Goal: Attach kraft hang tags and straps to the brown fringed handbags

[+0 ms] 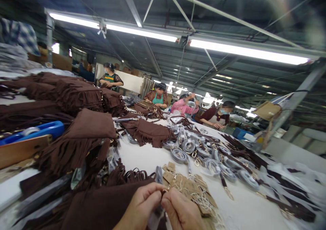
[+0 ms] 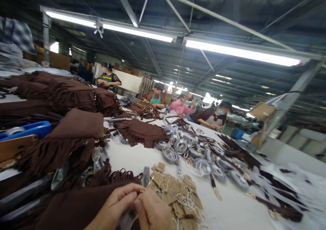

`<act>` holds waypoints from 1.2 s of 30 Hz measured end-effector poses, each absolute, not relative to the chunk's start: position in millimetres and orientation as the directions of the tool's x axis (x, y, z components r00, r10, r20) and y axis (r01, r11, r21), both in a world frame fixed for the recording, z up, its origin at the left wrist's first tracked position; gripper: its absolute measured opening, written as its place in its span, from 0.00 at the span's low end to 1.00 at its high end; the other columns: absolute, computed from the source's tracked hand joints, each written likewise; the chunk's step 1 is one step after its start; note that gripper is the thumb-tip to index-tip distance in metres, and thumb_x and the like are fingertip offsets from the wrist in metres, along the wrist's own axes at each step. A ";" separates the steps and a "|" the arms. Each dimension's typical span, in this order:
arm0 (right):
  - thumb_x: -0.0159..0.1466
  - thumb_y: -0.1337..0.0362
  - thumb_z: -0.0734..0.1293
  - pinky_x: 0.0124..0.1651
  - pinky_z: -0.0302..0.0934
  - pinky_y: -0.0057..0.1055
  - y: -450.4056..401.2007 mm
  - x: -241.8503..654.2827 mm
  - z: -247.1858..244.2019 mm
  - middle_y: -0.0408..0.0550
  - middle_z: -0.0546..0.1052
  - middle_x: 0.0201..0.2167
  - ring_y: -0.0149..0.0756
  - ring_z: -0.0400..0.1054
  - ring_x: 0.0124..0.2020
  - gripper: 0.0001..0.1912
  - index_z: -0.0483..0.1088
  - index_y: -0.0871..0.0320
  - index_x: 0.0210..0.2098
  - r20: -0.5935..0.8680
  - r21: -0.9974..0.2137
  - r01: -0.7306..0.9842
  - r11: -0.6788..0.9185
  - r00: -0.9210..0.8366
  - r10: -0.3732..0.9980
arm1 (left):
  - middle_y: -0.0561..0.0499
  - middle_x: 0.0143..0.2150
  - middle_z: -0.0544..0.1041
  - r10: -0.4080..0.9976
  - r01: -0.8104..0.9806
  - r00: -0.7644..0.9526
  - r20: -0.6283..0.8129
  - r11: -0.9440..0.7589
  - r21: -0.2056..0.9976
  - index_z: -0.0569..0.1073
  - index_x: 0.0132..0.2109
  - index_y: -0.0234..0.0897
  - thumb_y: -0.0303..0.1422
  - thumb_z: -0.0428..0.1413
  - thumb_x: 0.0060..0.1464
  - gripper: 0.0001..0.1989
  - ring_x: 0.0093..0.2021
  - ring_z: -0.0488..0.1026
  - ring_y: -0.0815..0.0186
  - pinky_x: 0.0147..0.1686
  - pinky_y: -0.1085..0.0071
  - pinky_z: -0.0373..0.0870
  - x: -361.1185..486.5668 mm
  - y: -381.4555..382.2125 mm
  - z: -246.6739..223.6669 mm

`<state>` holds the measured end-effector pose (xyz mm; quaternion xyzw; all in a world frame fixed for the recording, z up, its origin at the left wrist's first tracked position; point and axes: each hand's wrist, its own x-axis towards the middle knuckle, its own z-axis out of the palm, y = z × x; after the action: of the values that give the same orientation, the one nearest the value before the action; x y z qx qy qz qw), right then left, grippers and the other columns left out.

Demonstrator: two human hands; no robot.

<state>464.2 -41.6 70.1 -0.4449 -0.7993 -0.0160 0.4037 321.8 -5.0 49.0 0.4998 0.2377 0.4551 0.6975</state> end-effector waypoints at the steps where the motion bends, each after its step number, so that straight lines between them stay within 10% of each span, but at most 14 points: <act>1: 0.74 0.54 0.53 0.28 0.60 0.23 -41.6 463.8 69.6 0.41 0.70 0.22 0.30 0.66 0.23 0.22 0.64 0.54 0.27 0.653 -0.347 0.716 0.606 -0.279 0.704 | 0.49 0.32 0.76 0.880 -0.428 0.465 0.099 0.126 0.895 0.77 0.37 0.34 0.50 0.62 0.47 0.22 0.35 0.70 0.64 0.39 0.71 0.65 322.9 -2.5 49.3; 5: 0.73 0.53 0.55 0.30 0.60 0.24 -44.7 463.2 69.9 0.41 0.71 0.23 0.30 0.66 0.24 0.21 0.66 0.54 0.27 0.641 -0.411 0.686 0.601 -0.252 0.725 | 0.56 0.22 0.65 0.917 -0.354 0.390 0.080 0.069 0.933 0.72 0.26 0.34 0.49 0.62 0.45 0.20 0.25 0.60 0.70 0.29 0.73 0.57 324.8 5.3 57.2; 12: 0.73 0.50 0.54 0.20 0.57 0.25 -59.1 466.3 87.2 0.41 0.72 0.23 0.31 0.63 0.18 0.19 0.70 0.54 0.41 0.469 -0.825 0.434 0.362 0.169 0.867 | 0.54 0.28 0.66 0.809 -0.068 0.277 0.518 -0.522 0.850 0.76 0.26 0.35 0.30 0.57 0.53 0.09 0.32 0.65 0.68 0.33 0.73 0.59 309.0 0.9 109.7; 17: 0.72 0.54 0.56 0.46 0.66 0.33 -74.2 465.6 107.5 0.51 0.77 0.45 0.41 0.71 0.46 0.16 0.70 0.54 0.48 0.707 -0.523 0.682 0.512 0.012 0.707 | 0.53 0.31 0.68 0.584 -0.048 0.426 0.691 -0.748 0.662 0.76 0.27 0.33 0.22 0.58 0.55 0.09 0.35 0.67 0.69 0.35 0.75 0.62 306.8 -22.2 158.5; 22: 0.72 0.54 0.57 0.30 0.60 0.26 -100.6 464.1 128.6 0.42 0.69 0.25 0.33 0.63 0.28 0.18 0.68 0.54 0.31 0.607 -0.640 0.609 0.469 0.026 0.794 | 0.52 0.33 0.69 0.459 -0.085 0.499 0.735 -0.819 0.568 0.75 0.26 0.32 0.22 0.60 0.55 0.10 0.36 0.69 0.70 0.37 0.76 0.66 309.2 -35.8 186.1; 26: 0.72 0.54 0.58 0.28 0.57 0.26 -110.9 473.6 135.3 0.41 0.64 0.22 0.32 0.60 0.25 0.21 0.64 0.55 0.25 0.579 -0.719 0.445 0.534 -0.042 0.815 | 0.49 0.43 0.74 0.526 0.050 0.619 0.583 -0.767 0.640 0.76 0.44 0.37 0.34 0.60 0.59 0.08 0.45 0.71 0.64 0.48 0.69 0.68 289.2 -44.2 162.3; 30: 0.73 0.50 0.53 0.20 0.53 0.25 -114.0 482.7 128.5 0.38 0.61 0.17 0.29 0.55 0.17 0.22 0.61 0.54 0.27 0.302 -0.914 0.230 0.335 -0.167 0.939 | 0.35 0.62 0.65 0.627 0.535 0.773 0.092 -0.724 0.436 0.63 0.63 0.37 0.44 0.69 0.42 0.43 0.59 0.65 0.45 0.56 0.49 0.66 253.9 -62.1 96.8; 36: 0.73 0.54 0.50 0.20 0.52 0.22 -105.3 467.9 92.4 0.40 0.67 0.22 0.25 0.56 0.17 0.22 0.65 0.56 0.30 0.000 -0.846 0.407 0.344 -0.646 0.763 | 0.43 0.44 0.79 0.664 0.677 0.729 -0.169 -0.662 0.321 0.74 0.41 0.34 0.25 0.51 0.59 0.08 0.43 0.76 0.57 0.43 0.67 0.71 227.0 -54.0 55.1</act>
<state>467.9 -105.3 92.4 -0.3684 -0.7941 0.4385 0.2033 227.0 -54.0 55.1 0.9114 0.3678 -0.0187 0.1836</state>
